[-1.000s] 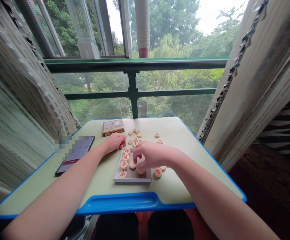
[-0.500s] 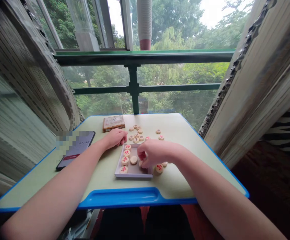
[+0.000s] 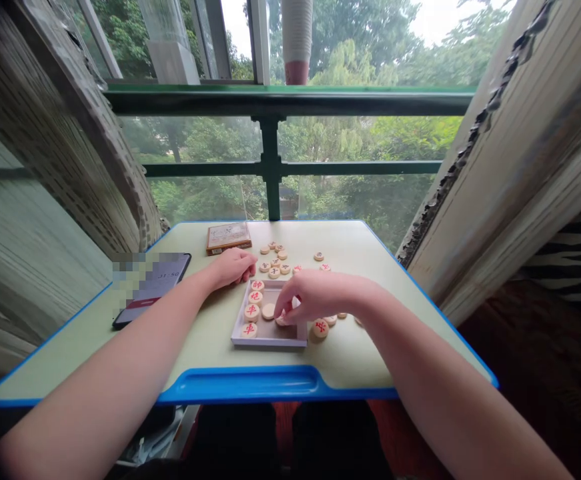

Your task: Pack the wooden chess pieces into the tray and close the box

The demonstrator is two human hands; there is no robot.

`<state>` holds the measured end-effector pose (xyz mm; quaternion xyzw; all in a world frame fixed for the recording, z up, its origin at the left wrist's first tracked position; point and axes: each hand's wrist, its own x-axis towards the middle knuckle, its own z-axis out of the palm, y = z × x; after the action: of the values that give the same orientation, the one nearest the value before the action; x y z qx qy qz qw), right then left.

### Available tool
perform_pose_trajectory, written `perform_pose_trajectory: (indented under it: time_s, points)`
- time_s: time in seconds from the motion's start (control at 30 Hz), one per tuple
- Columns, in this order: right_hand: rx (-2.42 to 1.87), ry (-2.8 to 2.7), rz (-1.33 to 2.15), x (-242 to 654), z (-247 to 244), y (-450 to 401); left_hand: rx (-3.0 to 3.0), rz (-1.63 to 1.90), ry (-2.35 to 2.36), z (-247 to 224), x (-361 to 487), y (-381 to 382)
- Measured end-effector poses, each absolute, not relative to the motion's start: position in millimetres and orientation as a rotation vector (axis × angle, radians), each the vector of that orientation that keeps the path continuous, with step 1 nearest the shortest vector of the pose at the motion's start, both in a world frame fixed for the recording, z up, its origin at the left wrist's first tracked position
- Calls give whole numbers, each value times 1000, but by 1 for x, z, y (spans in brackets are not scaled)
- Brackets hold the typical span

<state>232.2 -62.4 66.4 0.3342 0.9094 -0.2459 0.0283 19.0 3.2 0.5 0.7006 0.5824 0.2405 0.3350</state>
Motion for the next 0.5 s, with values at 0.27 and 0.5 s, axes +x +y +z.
perform_pose_trajectory:
  time_s: [0.27,0.5]
  points:
    - [1143,2820,-506,228,56,-63,1809,667,1478,0,19,1]
    - [1143,2906,-497,226,61,-67,1852,659,1475,1,17,-1]
